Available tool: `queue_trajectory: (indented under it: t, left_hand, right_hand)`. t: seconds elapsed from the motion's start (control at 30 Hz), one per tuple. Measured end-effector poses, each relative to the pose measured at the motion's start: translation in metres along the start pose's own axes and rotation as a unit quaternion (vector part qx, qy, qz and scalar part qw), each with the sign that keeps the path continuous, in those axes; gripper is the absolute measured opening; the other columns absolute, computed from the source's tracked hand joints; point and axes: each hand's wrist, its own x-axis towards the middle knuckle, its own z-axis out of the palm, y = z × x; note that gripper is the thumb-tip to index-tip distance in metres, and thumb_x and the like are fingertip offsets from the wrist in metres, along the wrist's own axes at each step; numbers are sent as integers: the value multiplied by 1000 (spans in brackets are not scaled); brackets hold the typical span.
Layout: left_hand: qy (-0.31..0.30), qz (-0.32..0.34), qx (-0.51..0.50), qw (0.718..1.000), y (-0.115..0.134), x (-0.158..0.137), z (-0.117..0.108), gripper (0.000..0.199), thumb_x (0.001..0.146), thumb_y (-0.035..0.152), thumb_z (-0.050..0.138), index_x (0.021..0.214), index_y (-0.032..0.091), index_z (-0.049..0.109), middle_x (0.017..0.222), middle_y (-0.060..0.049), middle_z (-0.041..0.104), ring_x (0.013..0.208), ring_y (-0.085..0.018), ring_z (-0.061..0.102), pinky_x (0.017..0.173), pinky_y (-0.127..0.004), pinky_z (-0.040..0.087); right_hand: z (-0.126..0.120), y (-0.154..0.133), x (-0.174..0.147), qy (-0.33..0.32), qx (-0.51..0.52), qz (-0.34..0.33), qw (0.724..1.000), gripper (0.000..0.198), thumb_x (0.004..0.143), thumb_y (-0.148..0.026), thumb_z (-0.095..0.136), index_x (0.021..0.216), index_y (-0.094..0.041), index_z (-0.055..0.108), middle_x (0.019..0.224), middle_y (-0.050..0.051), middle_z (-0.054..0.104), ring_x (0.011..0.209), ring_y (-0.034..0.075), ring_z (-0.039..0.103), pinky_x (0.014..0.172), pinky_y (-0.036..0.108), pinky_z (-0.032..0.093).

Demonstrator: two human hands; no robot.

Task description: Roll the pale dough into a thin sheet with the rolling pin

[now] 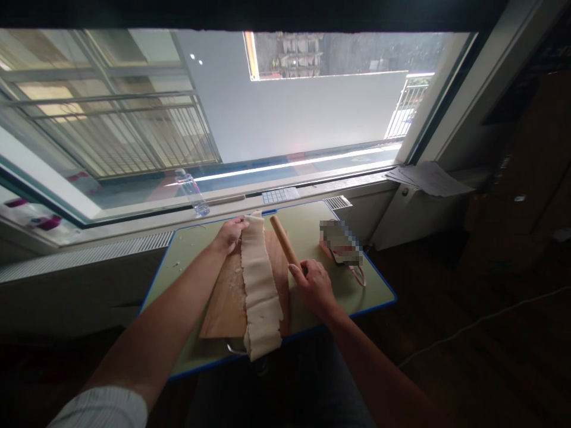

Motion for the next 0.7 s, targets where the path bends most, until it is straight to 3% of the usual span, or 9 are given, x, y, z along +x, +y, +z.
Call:
queue_trajectory:
  t: [0.1,0.23,0.3,0.4,0.5,0.57,0.7]
  left_hand:
    - [5,5,36,999,5,4,-4,32,72,25,78,102,14,75,90,-9,79,79,-22,73,79,-37,61]
    - [101,31,107,989,11,7,-18,34,71,21,79,105,17,74,109,-10,79,107,-25,73,101,-38,56]
    - [143,52,135,979,14,2,-28,32,77,24,75,109,18,74,118,-10,78,117,-25,70,108,-37,52]
    - [128,116,218,961,16,-21,-39,26,90,35,65,109,19,75,116,-10,80,112,-24,72,107,-35,53]
    - [78,191,369,906,8,-51,-43,31,97,43,58,108,21,78,119,-10,80,119,-28,69,112,-39,50]
    - [48,196,462,864,-2,-67,-43,38,100,44,53,118,21,78,130,-12,77,128,-31,65,118,-44,47]
    - [29,141,568,810,-21,-81,-42,51,105,45,46,147,24,64,158,-13,61,146,-32,54,126,-51,38]
  right_hand:
    - [-4,-2,6,-23,2,3,1000,43,98,-60,55,99,-21,73,101,9,77,97,28,71,87,38,51]
    - [-11,-13,18,-78,-37,-14,996,31,100,-51,61,103,-22,73,101,7,77,91,25,71,79,34,50]
    - [-12,-23,24,-99,-89,-48,990,24,101,-44,65,103,-22,74,103,7,77,96,25,71,82,34,49]
    - [-9,-41,37,-116,-179,-131,968,15,100,-37,72,103,-22,74,108,8,77,107,27,68,93,37,47]
    - [2,-57,52,-136,-210,-234,939,17,98,-38,77,105,-23,74,116,7,76,118,28,63,103,40,44]
    - [11,-64,61,-155,-204,-279,926,19,99,-43,76,106,-25,75,124,6,75,125,27,61,107,41,42]
    - [30,-69,74,-176,-217,-255,926,31,109,-52,59,111,-26,75,142,7,69,135,28,56,109,43,44]
